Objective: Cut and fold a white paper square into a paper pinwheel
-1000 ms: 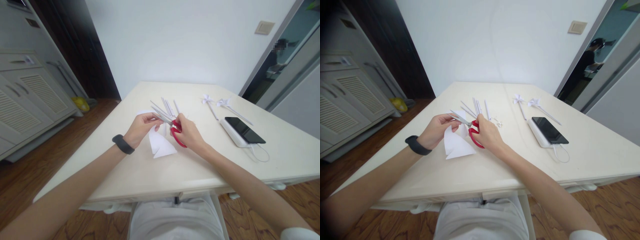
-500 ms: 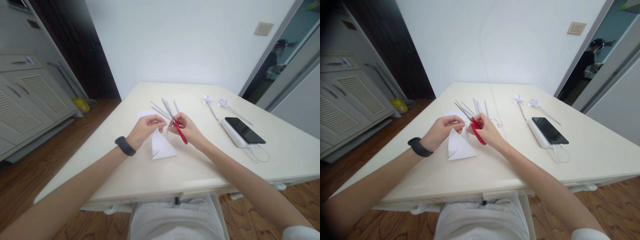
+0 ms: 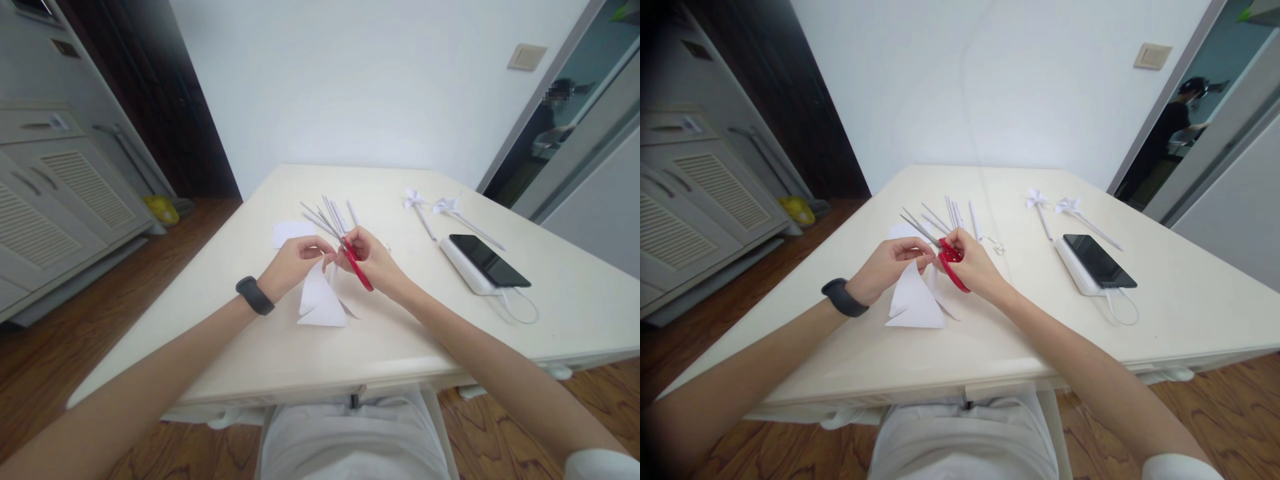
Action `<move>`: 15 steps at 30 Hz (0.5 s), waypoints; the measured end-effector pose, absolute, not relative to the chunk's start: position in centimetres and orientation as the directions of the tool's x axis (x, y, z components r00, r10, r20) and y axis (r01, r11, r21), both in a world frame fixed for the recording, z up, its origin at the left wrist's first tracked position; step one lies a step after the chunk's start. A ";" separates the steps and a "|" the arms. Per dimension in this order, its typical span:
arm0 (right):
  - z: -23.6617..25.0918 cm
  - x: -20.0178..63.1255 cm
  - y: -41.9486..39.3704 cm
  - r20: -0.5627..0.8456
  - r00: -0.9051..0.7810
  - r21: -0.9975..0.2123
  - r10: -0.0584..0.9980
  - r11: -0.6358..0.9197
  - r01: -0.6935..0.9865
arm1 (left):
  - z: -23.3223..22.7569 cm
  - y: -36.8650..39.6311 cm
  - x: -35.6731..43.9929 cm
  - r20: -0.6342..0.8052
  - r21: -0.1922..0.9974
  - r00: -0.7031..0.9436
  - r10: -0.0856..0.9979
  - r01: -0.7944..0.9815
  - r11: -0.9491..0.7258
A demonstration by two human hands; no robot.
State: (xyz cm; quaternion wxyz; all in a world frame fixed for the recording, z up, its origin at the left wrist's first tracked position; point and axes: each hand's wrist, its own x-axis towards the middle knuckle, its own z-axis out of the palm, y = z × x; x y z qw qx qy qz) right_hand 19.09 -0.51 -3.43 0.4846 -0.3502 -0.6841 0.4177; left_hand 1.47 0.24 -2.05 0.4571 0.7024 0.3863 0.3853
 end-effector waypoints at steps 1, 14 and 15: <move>-3.5 19.1 -0.4 0.370 -0.290 -0.911 0.883 0.405 0.072 | -2.1 0.3 1.5 0.180 0.943 0.406 0.896 0.189 -0.275; -3.1 19.8 0.0 0.273 -0.050 -0.960 0.961 0.269 -0.074 | -1.7 0.4 1.5 0.272 0.939 0.294 0.916 0.126 -0.319; -3.1 20.0 0.1 0.243 -0.011 -0.967 0.970 0.241 -0.086 | -1.8 0.5 1.4 0.278 0.941 0.286 0.917 0.112 -0.320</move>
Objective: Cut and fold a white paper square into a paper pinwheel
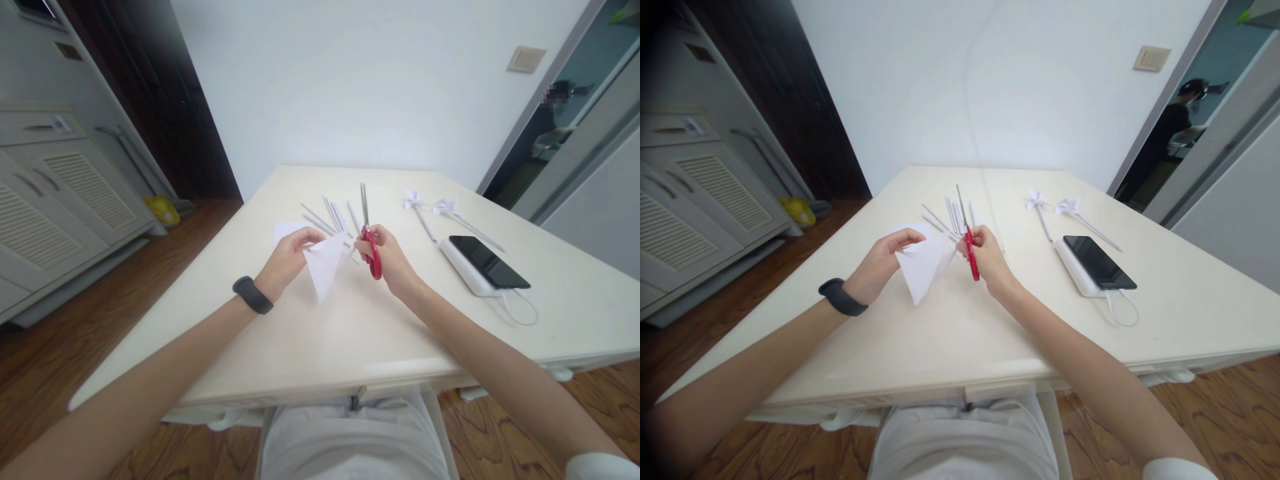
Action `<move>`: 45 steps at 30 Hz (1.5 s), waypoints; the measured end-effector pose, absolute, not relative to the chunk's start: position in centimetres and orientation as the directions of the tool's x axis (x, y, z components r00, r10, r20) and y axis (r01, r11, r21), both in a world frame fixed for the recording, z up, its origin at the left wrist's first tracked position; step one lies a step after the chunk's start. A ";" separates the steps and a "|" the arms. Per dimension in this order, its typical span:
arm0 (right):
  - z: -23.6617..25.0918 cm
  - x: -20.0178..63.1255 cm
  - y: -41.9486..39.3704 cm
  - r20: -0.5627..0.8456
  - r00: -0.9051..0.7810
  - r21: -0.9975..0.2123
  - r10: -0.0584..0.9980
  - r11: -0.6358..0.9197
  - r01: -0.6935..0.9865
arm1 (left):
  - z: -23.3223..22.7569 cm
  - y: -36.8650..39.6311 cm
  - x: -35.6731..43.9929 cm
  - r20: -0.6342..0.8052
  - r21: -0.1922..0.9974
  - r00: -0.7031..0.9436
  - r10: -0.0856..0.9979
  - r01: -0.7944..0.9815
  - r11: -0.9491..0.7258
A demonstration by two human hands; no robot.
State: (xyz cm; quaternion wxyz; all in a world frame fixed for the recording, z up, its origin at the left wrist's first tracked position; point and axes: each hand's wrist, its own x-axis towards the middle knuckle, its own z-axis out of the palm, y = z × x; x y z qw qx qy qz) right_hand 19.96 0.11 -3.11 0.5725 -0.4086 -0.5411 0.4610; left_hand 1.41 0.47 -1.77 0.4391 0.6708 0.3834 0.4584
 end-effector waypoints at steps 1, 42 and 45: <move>-3.1 20.1 0.3 0.211 0.024 -0.972 0.977 0.212 -0.098 | -1.8 0.5 1.4 0.277 0.944 0.283 0.918 0.097 -0.315; -2.5 18.9 -1.8 0.594 -0.158 -0.770 0.789 0.615 0.170 | -1.7 -0.2 1.6 0.392 0.885 0.337 0.856 0.117 -0.451; -2.5 18.9 -1.8 0.596 -0.174 -0.765 0.784 0.620 0.175 | -1.9 -0.2 1.6 0.384 0.885 0.360 0.850 0.119 -0.450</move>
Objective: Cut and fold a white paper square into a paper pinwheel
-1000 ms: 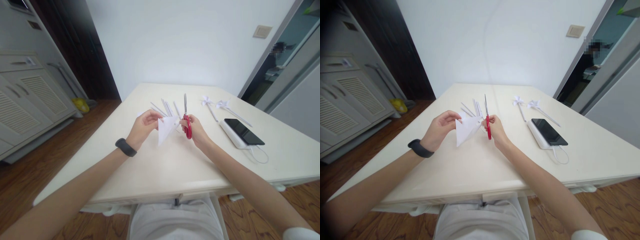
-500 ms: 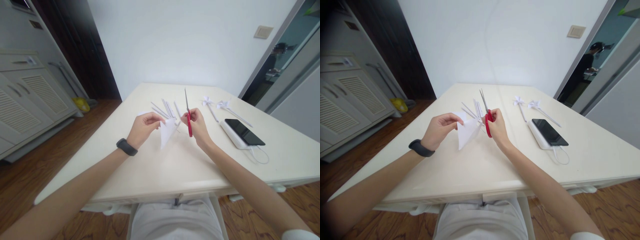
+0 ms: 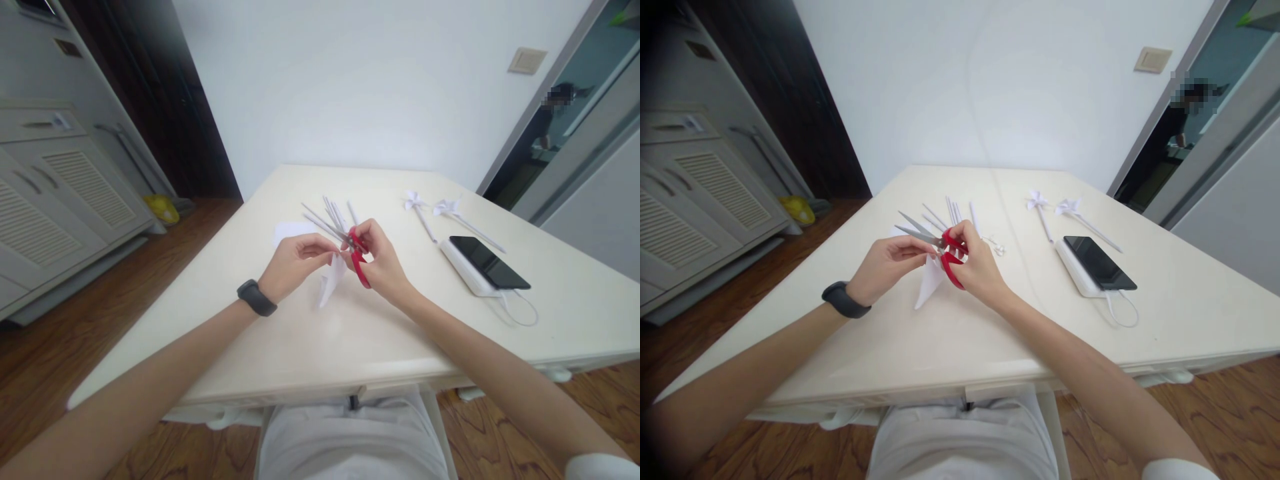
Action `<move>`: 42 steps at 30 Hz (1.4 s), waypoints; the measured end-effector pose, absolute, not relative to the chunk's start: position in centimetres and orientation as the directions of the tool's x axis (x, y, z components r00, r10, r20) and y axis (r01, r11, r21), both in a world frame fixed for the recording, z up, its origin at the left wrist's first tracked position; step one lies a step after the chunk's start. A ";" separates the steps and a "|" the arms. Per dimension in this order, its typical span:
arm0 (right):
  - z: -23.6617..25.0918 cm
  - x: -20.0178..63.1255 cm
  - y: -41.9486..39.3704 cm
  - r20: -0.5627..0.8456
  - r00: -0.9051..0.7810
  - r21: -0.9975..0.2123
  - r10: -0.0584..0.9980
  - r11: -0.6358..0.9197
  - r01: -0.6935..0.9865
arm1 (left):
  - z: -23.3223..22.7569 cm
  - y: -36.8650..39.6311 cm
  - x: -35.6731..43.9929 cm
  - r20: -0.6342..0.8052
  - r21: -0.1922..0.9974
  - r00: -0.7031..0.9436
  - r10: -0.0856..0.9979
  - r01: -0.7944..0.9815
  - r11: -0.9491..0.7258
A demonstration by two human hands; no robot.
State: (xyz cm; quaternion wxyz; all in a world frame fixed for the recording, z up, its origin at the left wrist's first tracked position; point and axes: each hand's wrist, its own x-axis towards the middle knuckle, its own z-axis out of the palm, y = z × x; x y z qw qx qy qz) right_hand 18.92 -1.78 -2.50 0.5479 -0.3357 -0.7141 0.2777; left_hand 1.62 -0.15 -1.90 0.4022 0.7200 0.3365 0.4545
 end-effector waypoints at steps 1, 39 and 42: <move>-2.5 18.9 -1.8 0.598 -0.179 -0.762 0.782 0.623 0.175 | -2.0 -0.1 1.6 0.384 0.884 0.359 0.851 0.122 -0.451; -0.8 30.4 -1.0 0.658 0.264 -0.246 0.705 -0.131 0.960 | -1.8 0.4 1.2 0.344 0.879 0.347 0.872 0.208 -0.430; -1.7 35.5 -2.7 0.592 0.307 -0.120 0.745 -0.295 0.948 | -2.1 0.8 1.1 0.325 0.873 0.350 0.879 0.248 -0.421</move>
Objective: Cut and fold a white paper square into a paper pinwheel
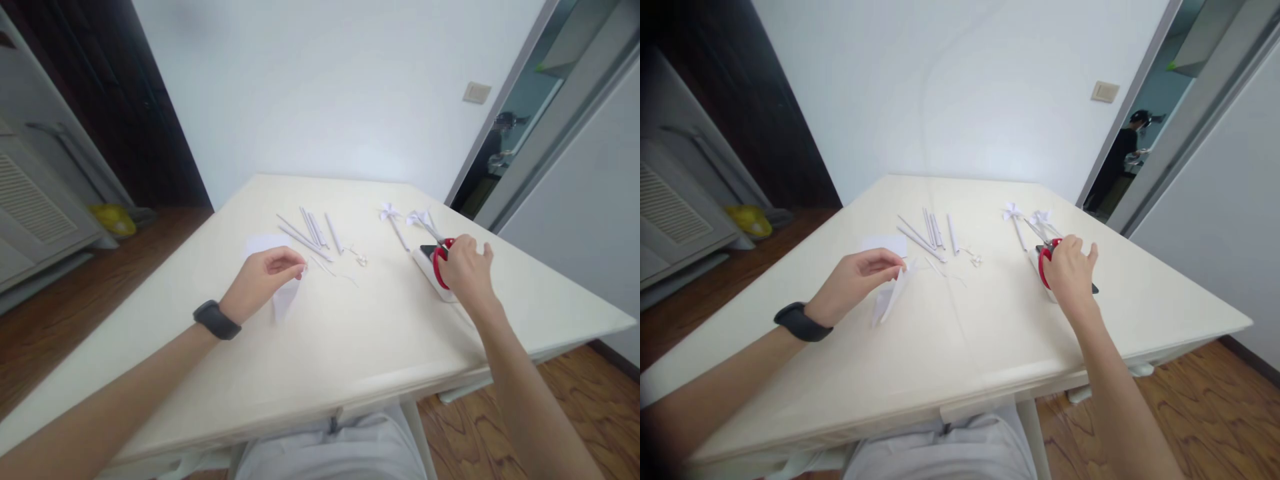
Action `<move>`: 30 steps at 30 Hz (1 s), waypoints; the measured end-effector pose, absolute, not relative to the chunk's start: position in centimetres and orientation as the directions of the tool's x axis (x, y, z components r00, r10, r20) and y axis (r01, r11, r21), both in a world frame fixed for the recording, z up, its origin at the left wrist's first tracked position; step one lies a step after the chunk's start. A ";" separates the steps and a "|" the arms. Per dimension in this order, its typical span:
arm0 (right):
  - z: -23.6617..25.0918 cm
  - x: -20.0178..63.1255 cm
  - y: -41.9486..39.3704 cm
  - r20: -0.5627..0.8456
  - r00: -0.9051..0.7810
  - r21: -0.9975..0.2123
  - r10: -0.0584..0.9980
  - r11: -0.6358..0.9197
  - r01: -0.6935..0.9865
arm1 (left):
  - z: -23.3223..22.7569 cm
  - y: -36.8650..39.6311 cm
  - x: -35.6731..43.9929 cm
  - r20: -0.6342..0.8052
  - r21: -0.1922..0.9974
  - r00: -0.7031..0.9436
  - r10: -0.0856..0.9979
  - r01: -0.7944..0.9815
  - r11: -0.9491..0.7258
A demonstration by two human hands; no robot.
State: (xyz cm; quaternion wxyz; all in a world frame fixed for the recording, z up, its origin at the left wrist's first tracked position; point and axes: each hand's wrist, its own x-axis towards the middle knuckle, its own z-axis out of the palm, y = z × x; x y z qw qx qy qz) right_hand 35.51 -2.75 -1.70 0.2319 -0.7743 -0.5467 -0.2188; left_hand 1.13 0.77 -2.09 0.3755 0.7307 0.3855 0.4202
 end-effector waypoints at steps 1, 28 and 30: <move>-1.8 36.9 -3.3 0.522 0.273 -0.095 0.808 -0.264 0.960 | -2.2 0.9 1.1 0.322 0.867 0.352 0.879 0.264 -0.423; 0.5 43.4 -5.8 0.216 0.235 -0.497 0.947 -0.101 0.862 | -3.3 2.7 -0.1 0.226 0.778 0.348 0.910 0.498 -0.384; 0.6 43.3 -5.8 0.179 0.224 -0.508 0.958 -0.105 0.855 | -3.3 2.7 -0.1 0.214 0.780 0.338 0.916 0.506 -0.369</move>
